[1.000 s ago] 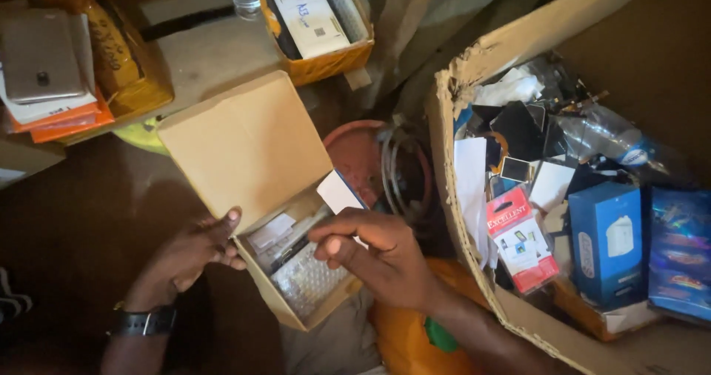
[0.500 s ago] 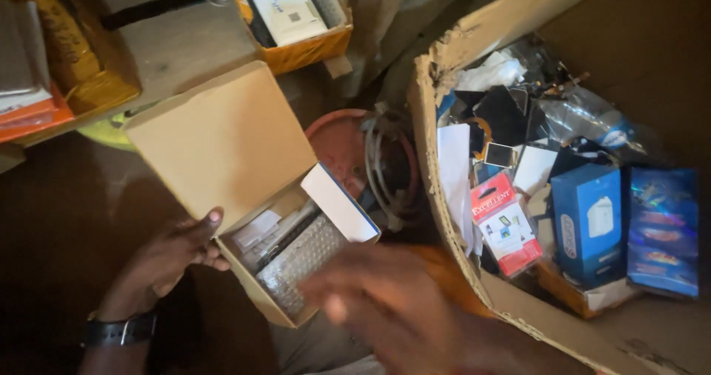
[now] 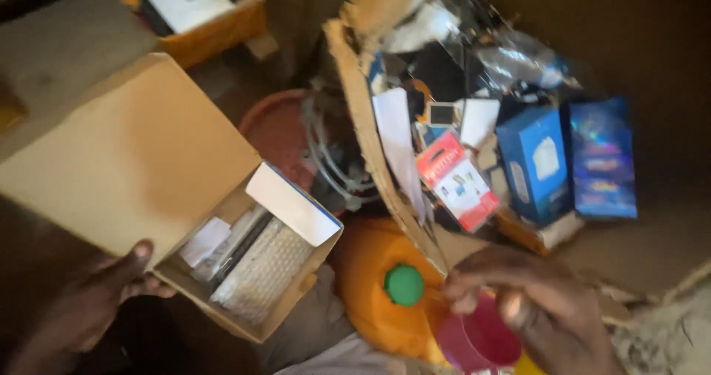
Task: The person unboxes a replacement electronic component and then inspects a mobile phone at a repair workbench.
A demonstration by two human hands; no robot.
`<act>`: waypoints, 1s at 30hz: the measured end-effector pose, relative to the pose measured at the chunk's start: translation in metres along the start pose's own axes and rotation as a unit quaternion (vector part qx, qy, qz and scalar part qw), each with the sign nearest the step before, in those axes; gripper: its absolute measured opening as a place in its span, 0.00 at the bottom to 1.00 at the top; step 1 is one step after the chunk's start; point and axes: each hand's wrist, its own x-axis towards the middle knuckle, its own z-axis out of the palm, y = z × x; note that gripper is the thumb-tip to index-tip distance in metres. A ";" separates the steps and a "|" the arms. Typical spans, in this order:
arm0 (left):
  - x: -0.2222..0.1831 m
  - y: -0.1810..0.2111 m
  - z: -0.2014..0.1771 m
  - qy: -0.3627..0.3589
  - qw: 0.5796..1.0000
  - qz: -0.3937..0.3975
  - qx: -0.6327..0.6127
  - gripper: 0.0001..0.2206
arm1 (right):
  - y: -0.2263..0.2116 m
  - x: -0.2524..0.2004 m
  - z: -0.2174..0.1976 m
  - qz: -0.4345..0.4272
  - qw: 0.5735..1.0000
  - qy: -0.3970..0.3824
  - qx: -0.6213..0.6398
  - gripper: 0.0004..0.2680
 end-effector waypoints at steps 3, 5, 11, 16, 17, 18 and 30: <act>0.001 -0.001 0.000 -0.004 1.000 0.016 -0.004 0.24 | 0.009 -0.005 0.003 0.092 0.991 0.065 0.075 0.18; 0.007 -0.011 -0.008 -0.032 0.998 0.060 -0.005 0.18 | 0.024 -0.005 0.008 0.037 0.997 0.022 0.059 0.17; 0.003 -0.015 -0.007 -0.012 0.998 0.063 0.006 0.19 | 0.027 -0.009 0.012 0.046 0.995 -0.008 0.093 0.17; 0.030 -0.041 -0.027 -0.008 0.997 0.069 0.041 0.19 | 0.017 -0.058 -0.018 0.202 0.974 -0.038 -0.099 0.19; 0.033 -0.045 -0.030 -0.002 0.996 0.072 0.053 0.23 | 0.019 -0.078 -0.025 0.305 0.936 -0.045 -0.167 0.15; 0.024 -0.034 -0.021 -0.003 0.996 0.076 0.056 0.23 | 0.025 -0.091 -0.029 0.305 0.937 -0.040 -0.167 0.15; 0.113 -0.071 -0.054 -0.003 0.998 0.057 -0.001 0.15 | 0.122 -0.250 -0.007 0.397 0.837 -0.034 -0.376 0.48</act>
